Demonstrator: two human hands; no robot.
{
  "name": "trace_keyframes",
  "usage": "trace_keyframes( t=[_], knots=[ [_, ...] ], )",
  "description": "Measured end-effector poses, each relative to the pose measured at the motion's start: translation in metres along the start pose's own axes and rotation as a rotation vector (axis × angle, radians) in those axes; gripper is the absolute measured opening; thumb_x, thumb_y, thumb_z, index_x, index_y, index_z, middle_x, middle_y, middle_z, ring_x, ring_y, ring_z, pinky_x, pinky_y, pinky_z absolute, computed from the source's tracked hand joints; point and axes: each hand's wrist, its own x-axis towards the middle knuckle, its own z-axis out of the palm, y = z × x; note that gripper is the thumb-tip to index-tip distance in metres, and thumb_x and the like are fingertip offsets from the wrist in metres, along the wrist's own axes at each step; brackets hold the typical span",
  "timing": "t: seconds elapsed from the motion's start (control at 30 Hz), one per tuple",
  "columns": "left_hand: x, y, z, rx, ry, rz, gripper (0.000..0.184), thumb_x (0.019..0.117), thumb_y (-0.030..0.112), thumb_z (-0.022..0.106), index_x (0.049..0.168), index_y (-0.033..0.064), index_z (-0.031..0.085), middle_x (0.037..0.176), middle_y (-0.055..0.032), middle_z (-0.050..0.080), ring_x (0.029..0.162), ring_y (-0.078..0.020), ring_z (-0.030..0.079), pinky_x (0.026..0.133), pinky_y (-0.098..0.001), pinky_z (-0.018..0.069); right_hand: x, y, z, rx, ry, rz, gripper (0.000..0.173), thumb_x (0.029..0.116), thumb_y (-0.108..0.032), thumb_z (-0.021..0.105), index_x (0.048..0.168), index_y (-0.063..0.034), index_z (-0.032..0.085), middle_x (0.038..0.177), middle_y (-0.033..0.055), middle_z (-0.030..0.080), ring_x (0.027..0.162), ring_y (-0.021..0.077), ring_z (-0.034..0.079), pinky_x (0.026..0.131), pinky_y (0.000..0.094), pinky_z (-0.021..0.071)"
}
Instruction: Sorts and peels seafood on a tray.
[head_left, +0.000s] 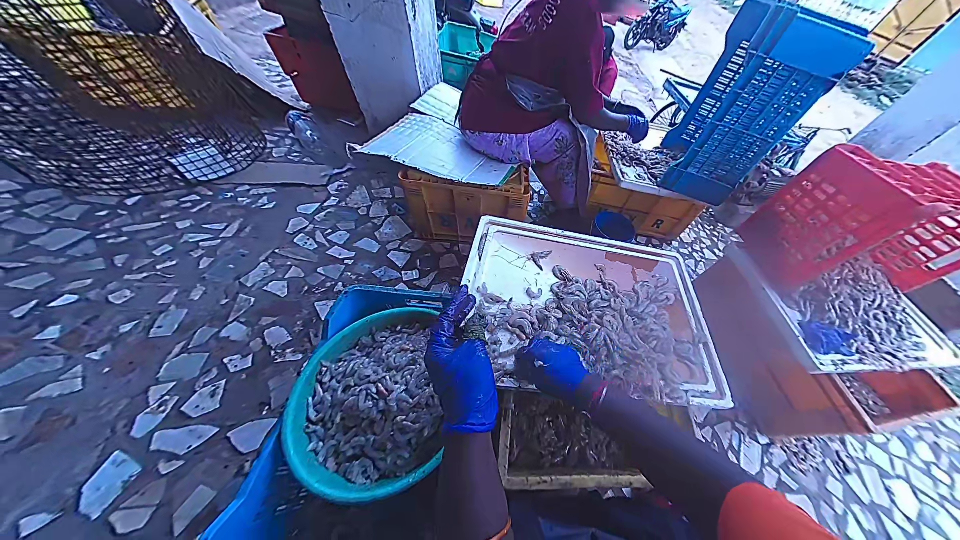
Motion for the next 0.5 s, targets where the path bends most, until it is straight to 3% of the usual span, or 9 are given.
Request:
trace_keyframes(
  t=[0.1, 0.17, 0.3, 0.37, 0.43, 0.5],
  knots=[
    [0.004, 0.000, -0.004, 0.014, 0.005, 0.020, 0.039, 0.0920, -0.014, 0.053, 0.130, -0.0073, 0.061, 0.130, -0.0146, 0.067, 0.117, -0.0126, 0.065, 0.098, -0.0272, 0.0539, 0.005, 0.009, -0.001, 0.092, 0.089, 0.015, 0.033, 0.1008, -0.026, 0.056, 0.129, -0.0181, 0.069, 0.136, 0.0076, 0.066, 0.128, 0.0255, 0.061, 0.105, 0.0520, 0.0492],
    [0.005, 0.000, -0.007, 0.009, 0.015, 0.027, 0.039, 0.0921, -0.013, 0.053, 0.130, -0.0072, 0.061, 0.129, -0.0141, 0.067, 0.117, -0.0127, 0.065, 0.098, -0.0281, 0.0543, 0.002, 0.017, -0.013, 0.292, 0.124, 0.045, 0.027, 0.0977, -0.025, 0.061, 0.121, -0.0164, 0.072, 0.127, 0.0049, 0.069, 0.120, 0.0191, 0.064, 0.104, 0.0449, 0.0501],
    [0.005, 0.002, -0.007, -0.011, 0.021, 0.009, 0.038, 0.0913, -0.014, 0.054, 0.128, -0.0070, 0.062, 0.127, -0.0131, 0.068, 0.113, -0.0126, 0.066, 0.095, -0.0288, 0.0559, -0.036, 0.027, -0.051, 0.751, 0.020, 0.077, 0.023, 0.0960, -0.018, 0.069, 0.116, -0.0071, 0.070, 0.106, 0.0049, 0.072, 0.092, 0.0112, 0.069, 0.085, 0.0318, 0.0590],
    [0.004, 0.001, -0.007, -0.005, 0.000, 0.017, 0.035, 0.0920, -0.013, 0.055, 0.126, -0.0068, 0.062, 0.127, -0.0126, 0.068, 0.113, -0.0119, 0.066, 0.096, -0.0285, 0.0559, -0.057, 0.037, -0.056, 0.518, -0.123, 0.091, 0.028, 0.0959, -0.025, 0.069, 0.119, -0.0093, 0.069, 0.107, 0.0059, 0.071, 0.093, 0.0148, 0.068, 0.083, 0.0362, 0.0571],
    [0.003, 0.001, -0.004, 0.006, -0.013, 0.031, 0.036, 0.0915, -0.013, 0.054, 0.125, -0.0059, 0.064, 0.127, -0.0121, 0.068, 0.114, -0.0116, 0.066, 0.096, -0.0287, 0.0557, -0.062, 0.047, -0.044, 0.146, -0.149, 0.123, 0.033, 0.0948, -0.030, 0.067, 0.126, -0.0166, 0.069, 0.123, 0.0081, 0.069, 0.114, 0.0249, 0.066, 0.097, 0.0534, 0.0523],
    [0.001, -0.001, 0.000, 0.007, -0.021, 0.025, 0.035, 0.0915, -0.013, 0.055, 0.124, -0.0048, 0.064, 0.126, -0.0114, 0.069, 0.113, -0.0119, 0.066, 0.096, -0.0291, 0.0559, -0.058, 0.042, -0.029, 0.073, -0.032, 0.046, 0.031, 0.0990, -0.024, 0.058, 0.127, -0.0221, 0.070, 0.126, 0.0056, 0.069, 0.118, 0.0242, 0.065, 0.100, 0.0513, 0.0518]
  ],
)
